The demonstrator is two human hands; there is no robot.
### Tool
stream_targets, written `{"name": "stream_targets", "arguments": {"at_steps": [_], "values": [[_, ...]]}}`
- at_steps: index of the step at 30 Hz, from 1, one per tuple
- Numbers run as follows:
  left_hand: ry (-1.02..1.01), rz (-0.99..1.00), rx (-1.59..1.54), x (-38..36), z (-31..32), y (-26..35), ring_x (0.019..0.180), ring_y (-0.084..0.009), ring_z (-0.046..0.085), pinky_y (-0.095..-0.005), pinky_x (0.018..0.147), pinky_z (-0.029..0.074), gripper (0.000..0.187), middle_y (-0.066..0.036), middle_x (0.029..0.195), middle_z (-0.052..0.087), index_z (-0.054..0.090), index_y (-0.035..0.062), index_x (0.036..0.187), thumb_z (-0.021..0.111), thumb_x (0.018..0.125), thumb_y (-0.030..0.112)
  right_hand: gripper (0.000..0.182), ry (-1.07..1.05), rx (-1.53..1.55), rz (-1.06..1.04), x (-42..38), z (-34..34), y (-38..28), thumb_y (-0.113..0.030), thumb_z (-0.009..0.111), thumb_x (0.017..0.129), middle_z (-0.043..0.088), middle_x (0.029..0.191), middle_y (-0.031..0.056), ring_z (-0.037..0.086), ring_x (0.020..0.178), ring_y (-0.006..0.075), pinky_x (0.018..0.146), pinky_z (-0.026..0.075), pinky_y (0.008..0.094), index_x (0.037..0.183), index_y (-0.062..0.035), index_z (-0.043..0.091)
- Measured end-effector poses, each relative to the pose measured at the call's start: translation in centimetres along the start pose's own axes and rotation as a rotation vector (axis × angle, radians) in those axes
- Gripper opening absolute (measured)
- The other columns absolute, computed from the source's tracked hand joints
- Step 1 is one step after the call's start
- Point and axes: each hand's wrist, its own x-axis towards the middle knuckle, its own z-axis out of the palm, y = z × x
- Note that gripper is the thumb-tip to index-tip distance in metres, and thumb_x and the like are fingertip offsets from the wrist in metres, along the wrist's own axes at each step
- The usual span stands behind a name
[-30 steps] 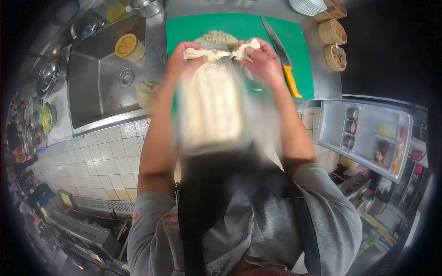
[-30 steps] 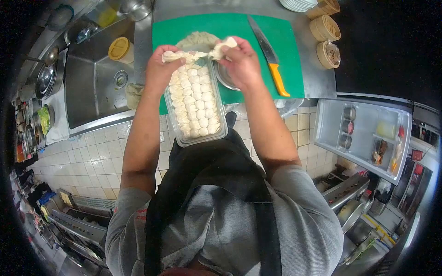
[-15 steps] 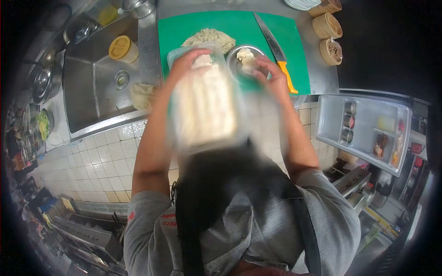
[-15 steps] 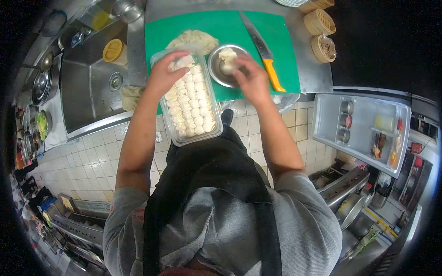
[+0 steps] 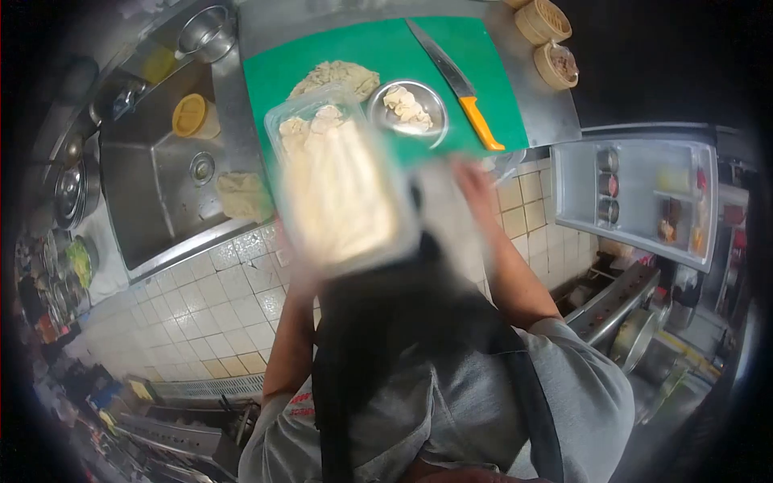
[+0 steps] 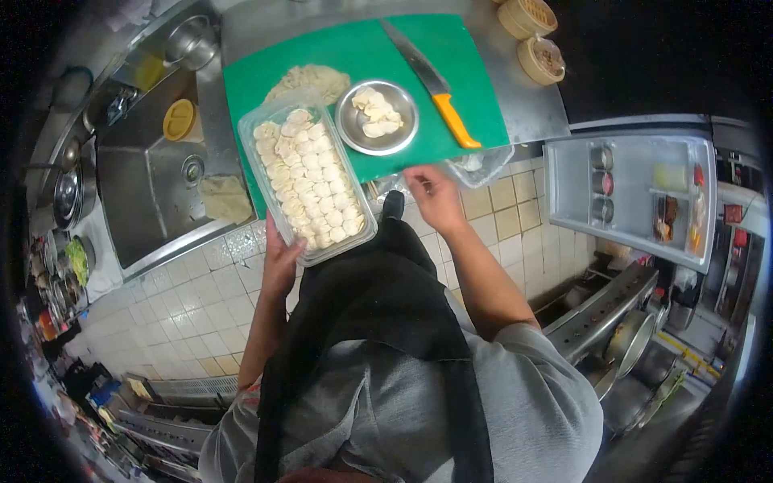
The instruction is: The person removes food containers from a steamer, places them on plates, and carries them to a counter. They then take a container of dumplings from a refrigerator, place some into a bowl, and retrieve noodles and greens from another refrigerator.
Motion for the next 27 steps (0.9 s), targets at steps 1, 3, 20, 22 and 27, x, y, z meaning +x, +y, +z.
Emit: {"name": "stream_targets", "arguments": {"at_steps": [1, 3, 20, 22, 27], "values": [[-0.010, -0.028, -0.064, 0.0, 0.3, -0.3, 0.133, -0.0247, 0.039, -0.0361, 0.110, 0.028, 0.083, -0.014, 0.145, 0.038, 0.015, 0.0034, 0.150, 0.055, 0.078, -0.002, 0.012, -0.021, 0.068, 0.016, -0.5, -0.1, 0.0, -0.007, 0.064, 0.088, 0.066, 0.091, 0.0044, 0.059, 0.079, 0.0111, 0.070, 0.048, 0.0253, 0.099, -0.0036, 0.067], [-0.023, 0.023, -0.048, 0.1, 1.0, 0.4, 0.135, -0.0246, 0.037, -0.0359, 0.111, 0.027, 0.083, -0.014, 0.147, 0.036, 0.016, 0.0032, 0.150, 0.053, 0.076, -0.004, 0.013, -0.093, 0.077, 0.064, -1.5, -0.6, 0.6, -0.008, 0.064, 0.088, 0.066, 0.089, 0.0039, 0.059, 0.077, 0.0102, 0.069, 0.048, 0.0254, 0.100, -0.0029, 0.066], [-0.330, 0.337, -0.112, -6.1, 27.2, 8.0, 0.142, -0.0298, 0.025, -0.0386, 0.115, 0.021, 0.101, -0.017, 0.154, 0.023, 0.013, 0.0004, 0.151, 0.057, 0.061, 0.002, 0.016, 0.174, 0.221, 0.486, -19.7, -27.2, 23.1, -0.009, 0.064, 0.087, 0.069, 0.087, 0.0081, 0.062, 0.079, 0.0159, 0.075, 0.050, 0.0304, 0.101, -0.0021, 0.066], [-0.443, 0.309, -0.087, -4.6, 33.1, 4.7, 0.140, -0.0303, 0.026, -0.0396, 0.113, 0.022, 0.099, -0.018, 0.153, 0.025, 0.014, 0.0007, 0.151, 0.056, 0.060, 0.002, 0.017, 0.309, -0.045, 0.404, -22.9, -32.3, 24.2, -0.010, 0.064, 0.087, 0.068, 0.088, 0.0069, 0.062, 0.078, 0.0144, 0.071, 0.050, 0.0275, 0.102, -0.0018, 0.066], [-0.730, -0.091, -0.328, -1.0, 48.2, -3.6, 0.131, -0.0338, 0.040, -0.0450, 0.097, 0.040, 0.092, -0.018, 0.147, 0.034, 0.018, 0.0076, 0.151, 0.050, 0.065, -0.001, 0.019, 0.675, 0.303, 0.582, -28.6, -41.4, 28.7, -0.010, 0.062, 0.089, 0.067, 0.089, 0.0045, 0.062, 0.076, 0.0116, 0.064, 0.049, 0.0244, 0.105, -0.0024, 0.064]]}}
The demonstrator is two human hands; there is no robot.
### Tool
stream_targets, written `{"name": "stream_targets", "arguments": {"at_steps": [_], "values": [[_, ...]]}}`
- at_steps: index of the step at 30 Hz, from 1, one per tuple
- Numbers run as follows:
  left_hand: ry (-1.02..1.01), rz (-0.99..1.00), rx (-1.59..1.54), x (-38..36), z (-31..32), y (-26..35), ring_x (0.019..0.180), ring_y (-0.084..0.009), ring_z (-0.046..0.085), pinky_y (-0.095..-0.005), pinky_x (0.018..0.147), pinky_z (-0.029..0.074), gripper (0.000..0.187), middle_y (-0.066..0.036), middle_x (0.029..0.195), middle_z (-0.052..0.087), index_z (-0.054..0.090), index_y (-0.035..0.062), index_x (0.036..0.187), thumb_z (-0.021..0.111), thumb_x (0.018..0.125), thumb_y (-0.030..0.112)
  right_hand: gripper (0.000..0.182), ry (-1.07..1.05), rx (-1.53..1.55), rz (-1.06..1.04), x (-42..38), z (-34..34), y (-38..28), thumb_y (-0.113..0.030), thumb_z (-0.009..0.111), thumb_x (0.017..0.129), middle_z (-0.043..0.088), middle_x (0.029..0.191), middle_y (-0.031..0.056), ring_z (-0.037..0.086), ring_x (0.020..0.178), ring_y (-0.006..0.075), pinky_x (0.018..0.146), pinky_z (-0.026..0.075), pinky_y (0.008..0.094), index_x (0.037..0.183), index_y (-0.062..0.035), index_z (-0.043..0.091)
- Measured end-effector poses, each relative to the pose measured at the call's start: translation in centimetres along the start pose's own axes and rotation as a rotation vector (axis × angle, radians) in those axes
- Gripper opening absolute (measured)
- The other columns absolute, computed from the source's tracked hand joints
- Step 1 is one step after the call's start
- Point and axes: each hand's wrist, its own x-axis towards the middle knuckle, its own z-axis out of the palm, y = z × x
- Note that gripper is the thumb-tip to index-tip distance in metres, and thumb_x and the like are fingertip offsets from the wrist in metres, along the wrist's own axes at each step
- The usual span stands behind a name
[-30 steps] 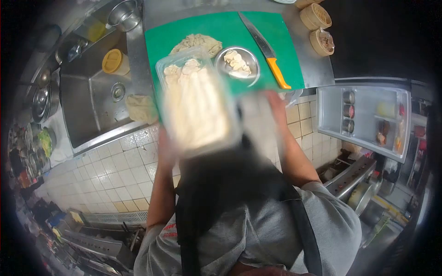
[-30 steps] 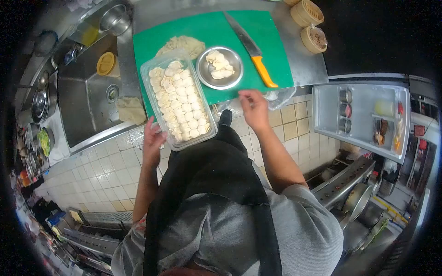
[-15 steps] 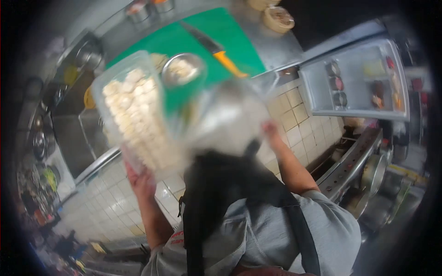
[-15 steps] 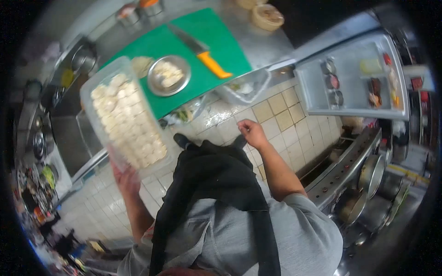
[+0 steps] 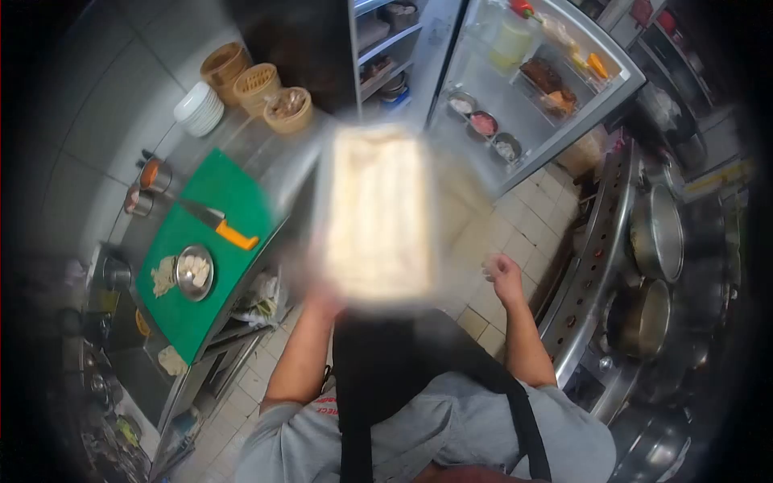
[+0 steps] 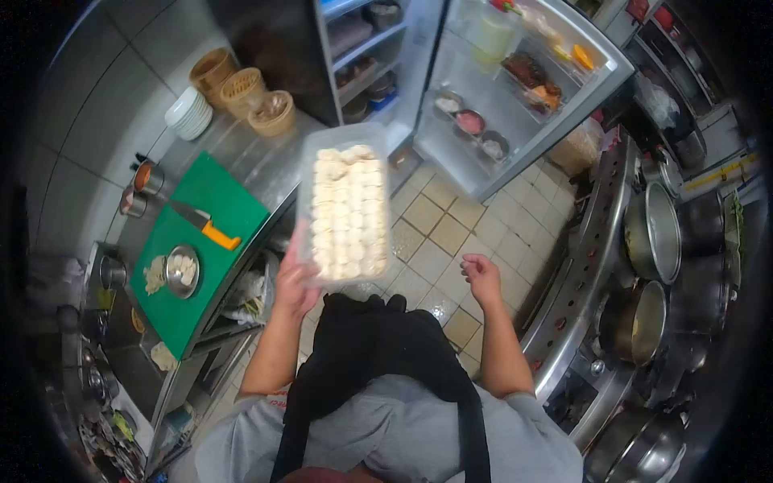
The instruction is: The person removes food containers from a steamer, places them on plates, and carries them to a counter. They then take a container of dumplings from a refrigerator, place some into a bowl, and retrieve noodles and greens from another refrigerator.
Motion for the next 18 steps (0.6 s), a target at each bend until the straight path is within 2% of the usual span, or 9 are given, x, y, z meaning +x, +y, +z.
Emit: {"name": "stream_targets", "arguments": {"at_steps": [2, 4, 6, 10, 14, 18], "values": [[-0.051, -0.134, -0.175, 4.9, 1.3, -4.0, 0.127, -0.0352, 0.045, -0.0471, 0.091, 0.047, 0.089, -0.018, 0.145, 0.037, 0.020, 0.0103, 0.151, 0.048, 0.067, -0.002, 0.019, 0.033, 0.039, -0.018, 1.7, -2.6, 0.6, -0.012, 0.061, 0.089, 0.067, 0.091, 0.0052, 0.062, 0.078, 0.0129, 0.066, 0.049, 0.0257, 0.106, -0.0031, 0.063], [-0.110, -0.188, -0.200, 9.5, 2.6, -6.7, 0.123, -0.0366, 0.050, -0.0493, 0.085, 0.054, 0.087, -0.018, 0.143, 0.041, 0.021, 0.0131, 0.150, 0.045, 0.069, -0.003, 0.020, 0.086, 0.099, -0.028, 3.0, -4.0, -0.4, -0.014, 0.061, 0.090, 0.067, 0.093, 0.0058, 0.063, 0.080, 0.0146, 0.069, 0.051, 0.0271, 0.107, -0.0031, 0.061], [-0.176, -0.217, -0.193, 14.4, 5.0, -7.9, 0.121, -0.0376, 0.052, -0.0511, 0.080, 0.056, 0.086, -0.018, 0.142, 0.042, 0.021, 0.0145, 0.150, 0.044, 0.070, -0.004, 0.020, 0.108, 0.143, -0.030, 4.8, -5.2, -0.9, -0.014, 0.061, 0.090, 0.067, 0.094, 0.0057, 0.063, 0.080, 0.0145, 0.069, 0.051, 0.0273, 0.107, -0.0029, 0.061], [-0.224, -0.191, -0.226, 24.6, 10.2, -9.5, 0.122, -0.0408, 0.051, -0.0563, 0.083, 0.054, 0.084, -0.018, 0.142, 0.041, 0.017, 0.0182, 0.150, 0.041, 0.073, -0.004, 0.021, 0.161, 0.187, -0.052, 8.9, -8.2, -3.4, -0.013, 0.061, 0.090, 0.067, 0.093, 0.0049, 0.063, 0.081, 0.0140, 0.070, 0.051, 0.0275, 0.109, -0.0021, 0.061], [-0.187, -0.159, -0.236, 36.8, 11.8, -11.8, 0.123, -0.0461, 0.047, -0.0619, 0.088, 0.050, 0.082, -0.018, 0.145, 0.036, 0.017, 0.0251, 0.149, 0.039, 0.076, -0.004, 0.020, 0.304, 0.167, -0.013, 13.8, -12.5, -4.1, -0.011, 0.061, 0.091, 0.067, 0.093, 0.0062, 0.063, 0.080, 0.0136, 0.069, 0.050, 0.0255, 0.109, -0.0013, 0.061], [-0.160, -0.093, -0.294, 47.6, 11.8, -14.8, 0.123, -0.0470, 0.046, -0.0628, 0.087, 0.050, 0.080, -0.019, 0.145, 0.035, 0.019, 0.0254, 0.148, 0.039, 0.075, -0.004, 0.020, 0.407, 0.174, 0.033, 16.7, -16.2, -4.2, -0.012, 0.062, 0.091, 0.067, 0.092, 0.0050, 0.063, 0.079, 0.0122, 0.068, 0.050, 0.0251, 0.109, -0.0030, 0.061]]}}
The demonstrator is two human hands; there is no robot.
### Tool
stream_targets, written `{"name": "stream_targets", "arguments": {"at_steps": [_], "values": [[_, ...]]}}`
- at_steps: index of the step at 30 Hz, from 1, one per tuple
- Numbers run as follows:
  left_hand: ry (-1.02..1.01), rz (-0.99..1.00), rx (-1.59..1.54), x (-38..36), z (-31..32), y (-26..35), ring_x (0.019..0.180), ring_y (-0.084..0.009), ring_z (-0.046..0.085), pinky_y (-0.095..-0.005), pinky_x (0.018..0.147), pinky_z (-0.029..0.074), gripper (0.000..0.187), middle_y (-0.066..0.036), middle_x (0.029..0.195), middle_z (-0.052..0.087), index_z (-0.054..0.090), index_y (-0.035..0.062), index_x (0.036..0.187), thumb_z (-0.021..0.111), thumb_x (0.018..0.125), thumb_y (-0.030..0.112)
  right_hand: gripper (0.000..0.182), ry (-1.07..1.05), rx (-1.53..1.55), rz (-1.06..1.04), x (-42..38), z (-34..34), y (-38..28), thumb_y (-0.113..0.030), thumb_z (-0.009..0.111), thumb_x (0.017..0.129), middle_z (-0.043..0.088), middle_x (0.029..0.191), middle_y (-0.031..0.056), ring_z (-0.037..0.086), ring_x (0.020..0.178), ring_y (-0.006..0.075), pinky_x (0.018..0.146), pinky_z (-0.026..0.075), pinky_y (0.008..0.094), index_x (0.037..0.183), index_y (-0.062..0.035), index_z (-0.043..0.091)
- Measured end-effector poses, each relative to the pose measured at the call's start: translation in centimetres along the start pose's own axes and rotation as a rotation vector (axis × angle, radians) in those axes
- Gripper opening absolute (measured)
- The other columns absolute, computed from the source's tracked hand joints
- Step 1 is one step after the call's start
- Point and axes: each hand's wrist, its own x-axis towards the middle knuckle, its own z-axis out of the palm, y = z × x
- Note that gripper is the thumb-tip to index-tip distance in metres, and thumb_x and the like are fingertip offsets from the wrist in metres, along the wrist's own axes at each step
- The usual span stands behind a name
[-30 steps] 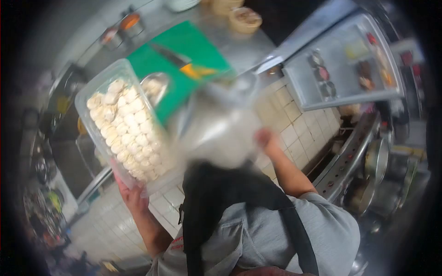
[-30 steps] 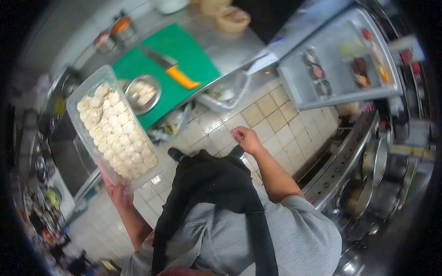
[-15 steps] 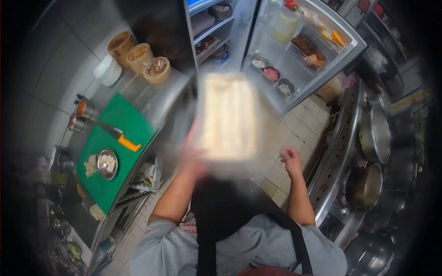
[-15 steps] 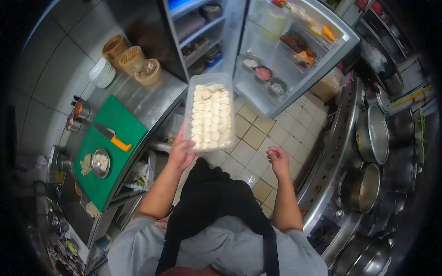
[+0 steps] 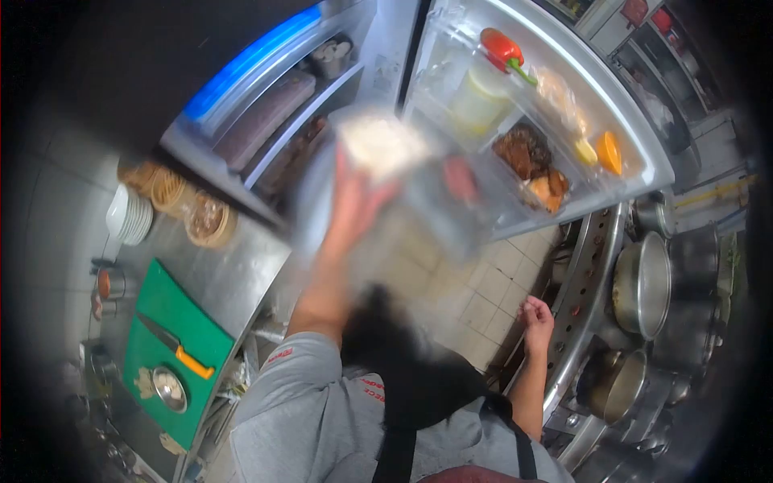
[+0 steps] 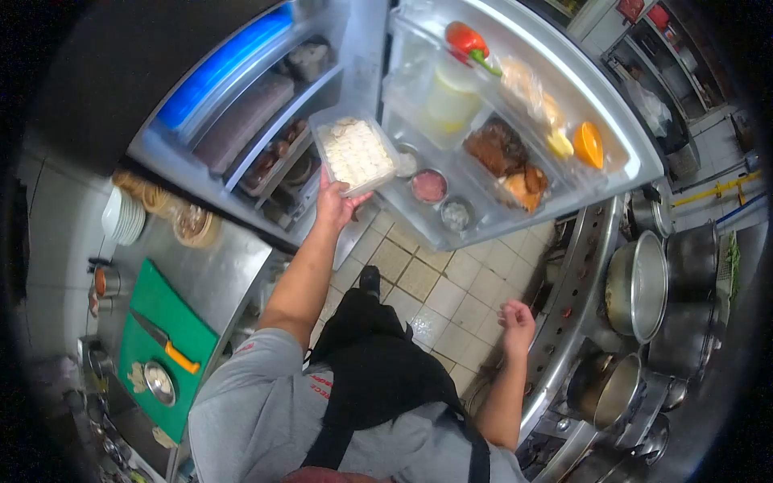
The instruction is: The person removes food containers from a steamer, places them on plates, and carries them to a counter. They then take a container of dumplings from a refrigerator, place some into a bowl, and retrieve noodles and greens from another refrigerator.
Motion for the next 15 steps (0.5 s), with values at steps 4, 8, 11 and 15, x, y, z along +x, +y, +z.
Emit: {"name": "stream_targets", "arguments": {"at_steps": [4, 8, 11, 15], "values": [[-0.037, 0.184, 0.364, 8.0, -2.4, -0.9, 0.124, -0.0463, 0.045, -0.0654, 0.085, 0.050, 0.081, -0.019, 0.144, 0.034, 0.021, 0.0249, 0.147, 0.040, 0.073, -0.004, 0.020, 0.111, 0.122, 0.026, 2.3, -1.1, -2.1, -0.014, 0.063, 0.091, 0.067, 0.092, 0.0031, 0.062, 0.077, 0.0102, 0.067, 0.050, 0.0237, 0.108, -0.0051, 0.061], [0.025, 0.455, 0.800, 14.3, -7.2, -1.1, 0.124, -0.0449, 0.044, -0.0656, 0.085, 0.049, 0.078, -0.018, 0.144, 0.031, 0.018, 0.0236, 0.148, 0.044, 0.079, -0.001, 0.021, 0.189, 0.144, 0.017, 4.6, -1.2, -6.8, -0.018, 0.064, 0.092, 0.067, 0.093, 0.0032, 0.061, 0.077, 0.0101, 0.066, 0.050, 0.0236, 0.108, -0.0055, 0.061], [0.177, 0.445, 0.809, 19.7, -12.6, 0.1, 0.123, -0.0440, 0.044, -0.0610, 0.089, 0.048, 0.076, -0.017, 0.147, 0.029, 0.015, 0.0208, 0.148, 0.051, 0.084, 0.005, 0.034, 0.178, 0.139, 0.000, 8.0, -1.8, -9.2, -0.031, 0.059, 0.095, 0.065, 0.105, 0.0060, 0.062, 0.086, 0.0132, 0.071, 0.051, 0.0273, 0.116, -0.0048, 0.058], [0.392, 0.259, 0.549, 23.3, -17.1, 0.1, 0.121, -0.0424, 0.046, -0.0549, 0.093, 0.047, 0.076, -0.015, 0.148, 0.027, 0.013, 0.0173, 0.149, 0.059, 0.089, 0.012, 0.052, 0.115, 0.413, -0.230, 14.2, -0.5, -12.8, -0.046, 0.045, 0.098, 0.057, 0.126, 0.0097, 0.056, 0.110, 0.0199, 0.090, 0.046, 0.0382, 0.132, -0.0060, 0.048]]}}
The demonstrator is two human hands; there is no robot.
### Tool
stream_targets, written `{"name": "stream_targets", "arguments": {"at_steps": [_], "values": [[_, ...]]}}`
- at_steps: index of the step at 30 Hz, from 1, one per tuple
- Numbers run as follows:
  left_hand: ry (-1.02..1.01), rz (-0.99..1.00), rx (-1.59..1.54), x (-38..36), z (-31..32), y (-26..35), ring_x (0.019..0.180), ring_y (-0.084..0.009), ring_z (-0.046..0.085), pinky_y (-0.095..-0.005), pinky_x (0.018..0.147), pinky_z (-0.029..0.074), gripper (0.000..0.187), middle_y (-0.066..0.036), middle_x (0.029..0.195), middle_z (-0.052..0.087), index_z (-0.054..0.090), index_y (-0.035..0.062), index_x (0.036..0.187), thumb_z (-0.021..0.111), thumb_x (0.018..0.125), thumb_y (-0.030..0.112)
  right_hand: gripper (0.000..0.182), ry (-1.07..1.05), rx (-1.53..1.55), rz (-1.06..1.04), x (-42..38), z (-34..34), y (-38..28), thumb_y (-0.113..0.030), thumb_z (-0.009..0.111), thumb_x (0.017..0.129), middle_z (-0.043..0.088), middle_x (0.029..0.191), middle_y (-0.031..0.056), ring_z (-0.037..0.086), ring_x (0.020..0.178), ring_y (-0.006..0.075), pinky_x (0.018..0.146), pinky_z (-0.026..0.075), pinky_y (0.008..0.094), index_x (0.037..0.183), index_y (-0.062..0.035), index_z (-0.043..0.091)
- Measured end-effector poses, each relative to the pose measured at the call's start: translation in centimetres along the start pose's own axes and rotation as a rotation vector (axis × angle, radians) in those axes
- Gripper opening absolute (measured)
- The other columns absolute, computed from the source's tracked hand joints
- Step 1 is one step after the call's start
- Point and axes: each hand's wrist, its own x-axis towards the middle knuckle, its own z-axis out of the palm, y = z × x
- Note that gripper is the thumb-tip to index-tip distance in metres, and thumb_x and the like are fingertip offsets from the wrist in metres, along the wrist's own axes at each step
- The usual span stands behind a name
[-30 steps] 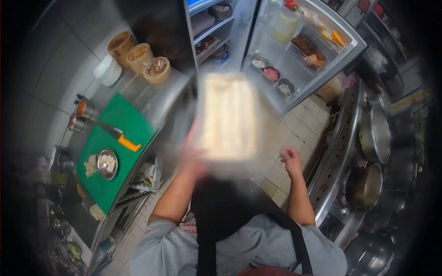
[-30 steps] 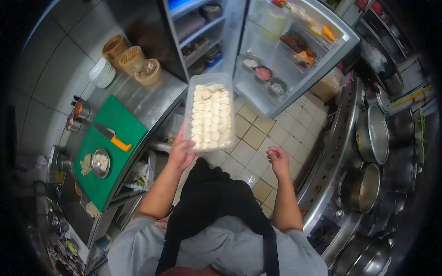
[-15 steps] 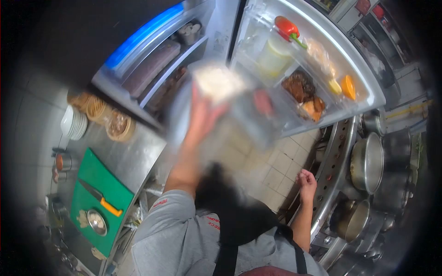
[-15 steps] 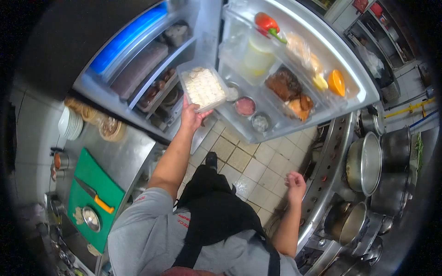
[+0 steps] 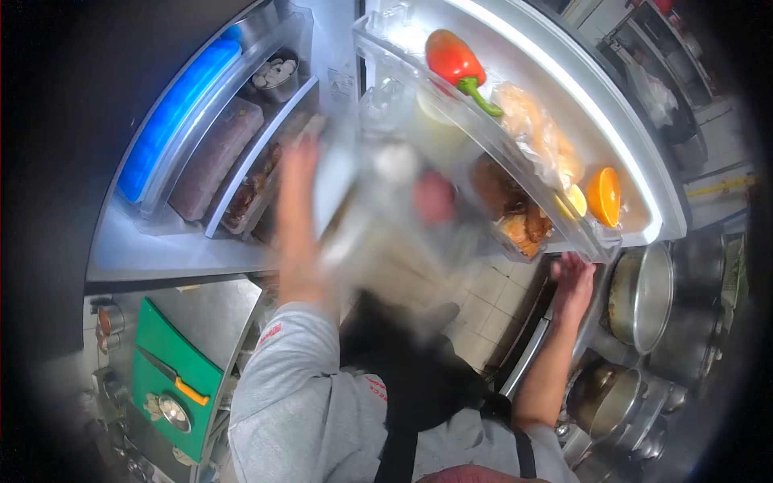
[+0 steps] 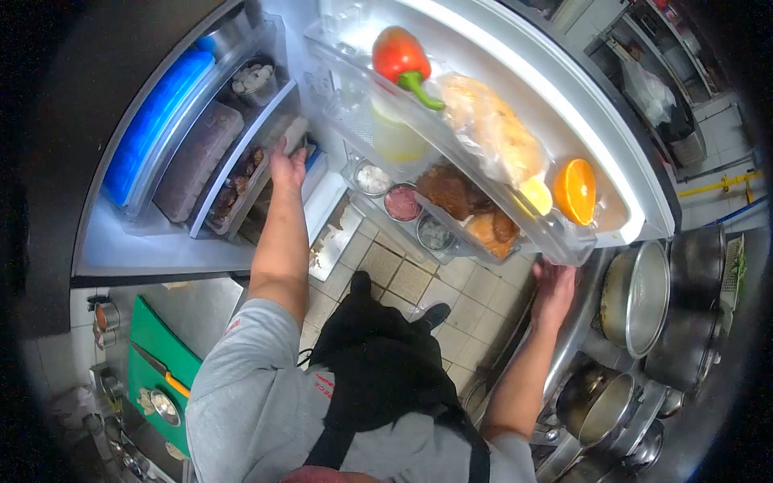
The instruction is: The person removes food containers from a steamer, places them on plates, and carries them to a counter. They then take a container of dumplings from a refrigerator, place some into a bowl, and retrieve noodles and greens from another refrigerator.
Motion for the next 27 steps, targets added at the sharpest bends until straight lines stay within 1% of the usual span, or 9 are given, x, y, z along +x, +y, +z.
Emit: {"name": "stream_targets", "arguments": {"at_steps": [3, 7, 12, 14, 18, 21, 23, 25, 27], "values": [[0.055, -0.118, -0.098, -10.4, 2.9, 6.3, 0.117, -0.0404, 0.049, -0.0503, 0.092, 0.048, 0.072, -0.014, 0.147, 0.031, 0.019, 0.0152, 0.148, 0.061, 0.088, 0.013, 0.057, -0.129, 0.096, -0.091, 5.3, 0.2, 0.7, -0.048, 0.038, 0.100, 0.048, 0.136, 0.0093, 0.048, 0.122, 0.0231, 0.100, 0.039, 0.0428, 0.139, -0.0070, 0.040], [0.160, -0.288, -0.152, -23.8, 1.8, 4.7, 0.111, -0.0378, 0.052, -0.0442, 0.091, 0.049, 0.068, -0.011, 0.146, 0.035, 0.027, 0.0124, 0.146, 0.063, 0.088, 0.014, 0.064, -0.232, 0.023, -0.196, 8.0, -0.7, 2.7, -0.051, 0.030, 0.101, 0.039, 0.144, 0.0137, 0.043, 0.127, 0.0255, 0.106, 0.034, 0.0418, 0.144, -0.0037, 0.032], [0.260, -0.466, -0.055, -36.6, -5.0, -1.9, 0.102, -0.0264, 0.056, -0.0411, 0.084, 0.051, 0.049, -0.012, 0.127, 0.050, 0.044, 0.0096, 0.134, 0.060, 0.087, 0.015, 0.044, -0.691, -0.411, -0.194, 5.4, -5.3, 0.3, -0.037, 0.053, 0.096, 0.061, 0.117, 0.0116, 0.056, 0.110, 0.0204, 0.095, 0.043, 0.0354, 0.124, -0.0036, 0.055], [0.364, -0.548, 0.038, -41.9, -6.2, -2.2, 0.092, -0.0235, 0.057, -0.0392, 0.076, 0.051, 0.038, -0.012, 0.109, 0.055, 0.052, 0.0088, 0.125, 0.058, 0.087, 0.014, 0.035, -1.104, -0.325, -0.108, 3.6, -5.0, -3.7, -0.027, 0.062, 0.091, 0.064, 0.110, 0.0103, 0.058, 0.106, 0.0188, 0.092, 0.045, 0.0332, 0.115, -0.0025, 0.062], [0.531, -0.643, 0.517, -49.9, -8.2, -4.5, 0.069, -0.0251, 0.055, -0.0441, 0.067, 0.052, 0.031, -0.013, 0.086, 0.052, 0.058, 0.0095, 0.115, 0.058, 0.086, 0.017, 0.034, -1.069, -0.418, -0.285, 7.5, -2.3, -5.1, -0.023, 0.068, 0.087, 0.066, 0.107, 0.0076, 0.060, 0.102, 0.0163, 0.089, 0.046, 0.0311, 0.115, -0.0030, 0.063], [0.603, -0.859, 0.630, -55.3, -11.3, -5.7, 0.082, -0.0313, 0.057, -0.0472, 0.056, 0.053, 0.039, -0.016, 0.101, 0.057, 0.054, 0.0055, 0.120, 0.061, 0.085, 0.020, 0.035, -0.923, -0.188, -0.174, 11.8, 4.1, -9.4, -0.022, 0.068, 0.087, 0.066, 0.109, 0.0070, 0.060, 0.100, 0.0147, 0.087, 0.048, 0.0297, 0.116, -0.0029, 0.063], [0.647, -0.929, 0.752, -57.5, -10.2, -4.3, 0.087, -0.0332, 0.061, -0.0459, 0.059, 0.055, 0.038, -0.015, 0.106, 0.062, 0.057, 0.0056, 0.121, 0.062, 0.086, 0.018, 0.039, -0.984, -0.263, -0.302, 16.9, 10.1, -9.2, -0.023, 0.067, 0.088, 0.066, 0.110, 0.0079, 0.061, 0.101, 0.0155, 0.087, 0.049, 0.0306, 0.120, -0.0024, 0.060], [0.483, -1.026, 1.017, -59.3, -11.8, -5.0, 0.098, -0.0317, 0.063, -0.0473, 0.066, 0.057, 0.035, -0.014, 0.116, 0.064, 0.061, 0.0070, 0.122, 0.060, 0.088, 0.017, 0.047, -1.085, -0.182, -0.383, 22.9, 16.8, -7.4, -0.027, 0.068, 0.087, 0.065, 0.112, 0.0101, 0.061, 0.104, 0.0178, 0.089, 0.049, 0.0327, 0.124, -0.0022, 0.056], [-0.527, -0.812, 1.900, -60.0, -14.7, -6.0, 0.104, -0.0287, 0.062, -0.0492, 0.072, 0.057, 0.033, -0.014, 0.123, 0.062, 0.062, 0.0071, 0.122, 0.057, 0.091, 0.017, 0.061, -0.949, -0.392, -0.524, 26.3, 22.8, -9.1, -0.037, 0.072, 0.082, 0.064, 0.117, 0.0153, 0.061, 0.107, 0.0242, 0.092, 0.048, 0.0366, 0.128, -0.0022, 0.053]]}}
